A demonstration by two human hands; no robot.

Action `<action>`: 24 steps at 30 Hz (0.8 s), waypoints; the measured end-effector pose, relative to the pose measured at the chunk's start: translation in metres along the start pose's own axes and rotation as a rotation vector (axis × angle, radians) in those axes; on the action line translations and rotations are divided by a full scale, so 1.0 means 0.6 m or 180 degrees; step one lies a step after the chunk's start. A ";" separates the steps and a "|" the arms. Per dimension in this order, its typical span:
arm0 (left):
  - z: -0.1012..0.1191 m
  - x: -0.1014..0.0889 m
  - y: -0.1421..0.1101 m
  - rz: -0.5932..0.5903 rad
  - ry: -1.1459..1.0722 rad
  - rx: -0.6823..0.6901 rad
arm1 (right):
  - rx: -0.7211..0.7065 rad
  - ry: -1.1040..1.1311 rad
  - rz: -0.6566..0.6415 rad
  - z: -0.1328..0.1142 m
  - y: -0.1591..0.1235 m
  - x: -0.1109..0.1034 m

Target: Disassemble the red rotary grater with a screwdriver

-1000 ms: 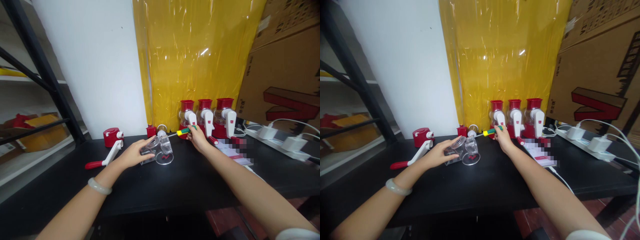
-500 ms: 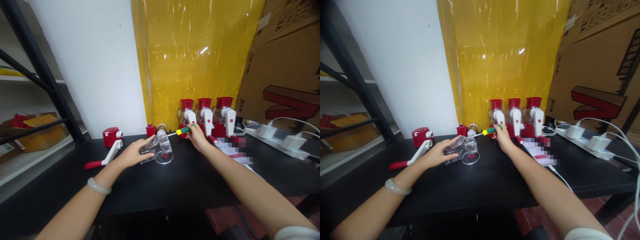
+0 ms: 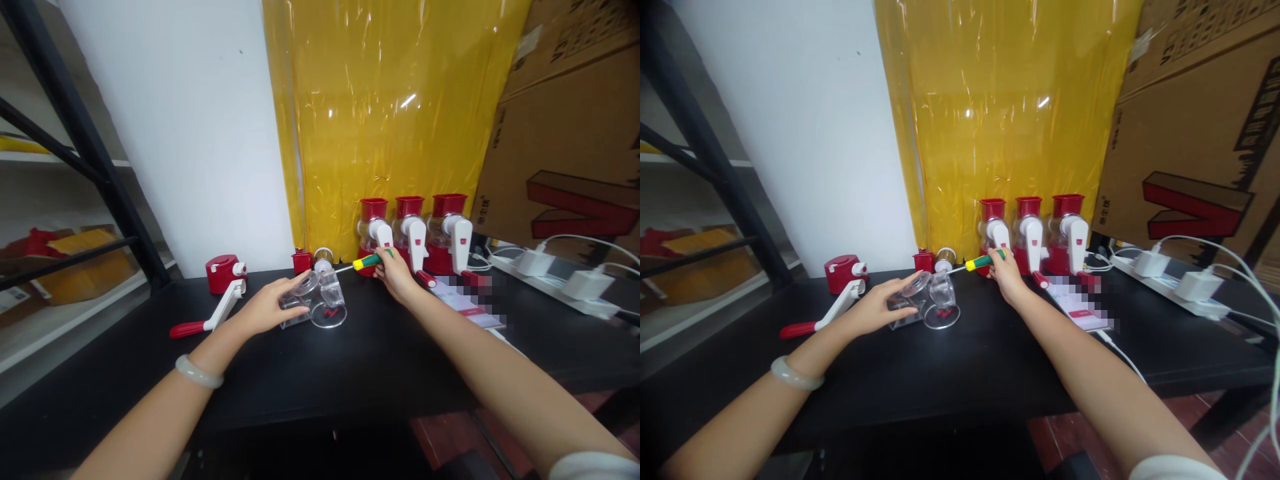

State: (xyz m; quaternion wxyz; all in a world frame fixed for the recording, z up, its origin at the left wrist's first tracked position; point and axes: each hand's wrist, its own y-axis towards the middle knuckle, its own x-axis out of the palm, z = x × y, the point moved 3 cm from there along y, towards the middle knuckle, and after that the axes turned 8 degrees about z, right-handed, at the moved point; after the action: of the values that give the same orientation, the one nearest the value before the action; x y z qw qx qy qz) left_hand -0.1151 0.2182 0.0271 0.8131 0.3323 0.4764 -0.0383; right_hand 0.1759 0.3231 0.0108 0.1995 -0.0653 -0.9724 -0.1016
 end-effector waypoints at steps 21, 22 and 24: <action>-0.002 0.001 0.000 0.0004 -0.0016 -0.0006 | -0.0148 -0.0002 0.0190 0.008 0.008 -0.002; -0.001 0.001 0.000 0.0008 -0.0015 -0.0008 | -0.0158 -0.0007 0.0202 0.008 0.008 -0.002; 0.000 0.000 0.000 0.0014 -0.0008 -0.0013 | -0.0147 -0.0021 0.0206 0.007 0.008 -0.002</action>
State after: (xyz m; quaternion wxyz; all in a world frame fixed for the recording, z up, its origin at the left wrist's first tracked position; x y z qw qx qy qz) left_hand -0.1150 0.2184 0.0269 0.8145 0.3318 0.4746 -0.0359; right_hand 0.1761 0.3283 0.0075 0.1979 -0.1016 -0.9679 -0.1172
